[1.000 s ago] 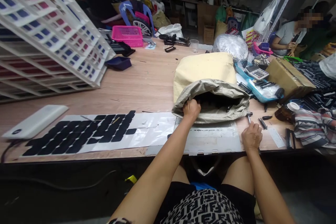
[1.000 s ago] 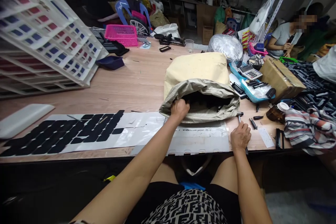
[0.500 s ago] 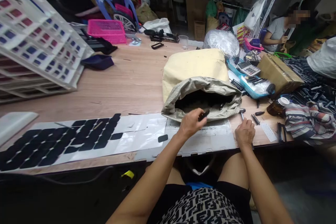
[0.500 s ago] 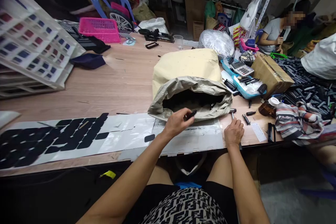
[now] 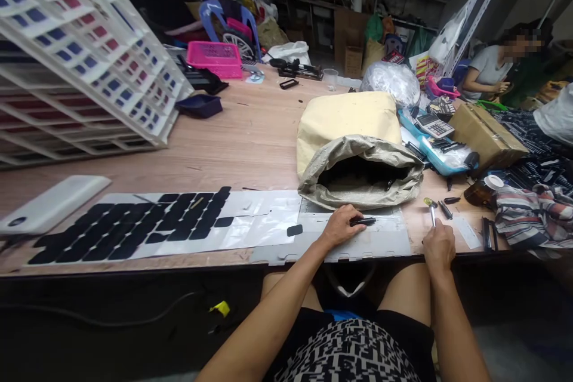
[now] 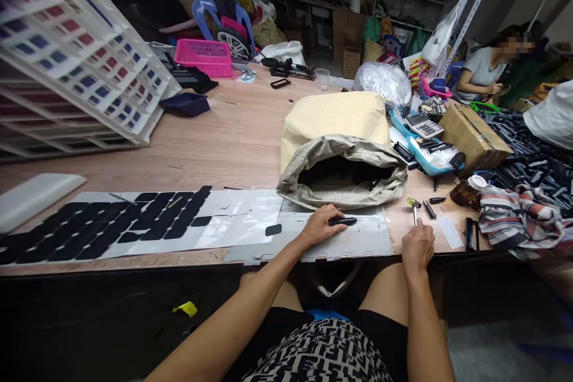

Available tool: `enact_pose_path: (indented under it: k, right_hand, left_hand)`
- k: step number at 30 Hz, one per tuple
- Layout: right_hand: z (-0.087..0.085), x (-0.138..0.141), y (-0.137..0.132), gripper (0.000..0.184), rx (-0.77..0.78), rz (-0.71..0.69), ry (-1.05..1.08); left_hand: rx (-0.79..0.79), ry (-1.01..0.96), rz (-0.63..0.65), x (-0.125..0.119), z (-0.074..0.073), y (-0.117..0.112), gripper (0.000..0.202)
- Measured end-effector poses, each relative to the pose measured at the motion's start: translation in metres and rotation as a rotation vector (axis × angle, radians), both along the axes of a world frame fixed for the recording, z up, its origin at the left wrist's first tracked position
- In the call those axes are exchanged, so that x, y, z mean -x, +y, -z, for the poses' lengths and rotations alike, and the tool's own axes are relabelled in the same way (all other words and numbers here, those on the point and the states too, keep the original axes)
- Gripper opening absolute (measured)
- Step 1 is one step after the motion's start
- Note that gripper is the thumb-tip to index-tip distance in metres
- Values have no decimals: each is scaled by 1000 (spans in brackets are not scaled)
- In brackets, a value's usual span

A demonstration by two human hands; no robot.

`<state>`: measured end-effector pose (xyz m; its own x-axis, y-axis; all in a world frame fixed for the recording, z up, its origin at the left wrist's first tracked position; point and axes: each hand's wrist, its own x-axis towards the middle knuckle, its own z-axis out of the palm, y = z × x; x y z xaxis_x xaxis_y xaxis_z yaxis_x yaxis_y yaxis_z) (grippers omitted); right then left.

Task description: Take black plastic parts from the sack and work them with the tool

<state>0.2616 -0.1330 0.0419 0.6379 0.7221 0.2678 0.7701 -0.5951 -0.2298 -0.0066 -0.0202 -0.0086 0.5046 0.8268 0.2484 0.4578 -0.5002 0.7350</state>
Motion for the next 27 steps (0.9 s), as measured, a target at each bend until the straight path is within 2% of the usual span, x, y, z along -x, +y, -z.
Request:
enact_pose_path:
  k: [2,5,8,11,17,27]
  right_hand:
    - [-5,12,-20,42,-123,-87,115]
    - [-11,44,-37,40,-258,-380,390]
    - [-13,78,-36,36,-259,-561,555]
    - [-13,102,-29,35,-256,-655,553]
    - [-8,113,-27,37,-224,-758,358]
    - [-9,104,-29,36,-265,-731,277]
  left_hand:
    - [23,-6,-9,0,1,0,19]
    - [46,-6,-13,-1,1,0,18]
    - [71,-23,-28,-1,-2,-1,18]
    - [99,-34,-42,-2,-5,-1,15]
    - [127,-23,-88,-5,-9,-2,11]
    - [131,-58,-133,-7,-5,-3,15]
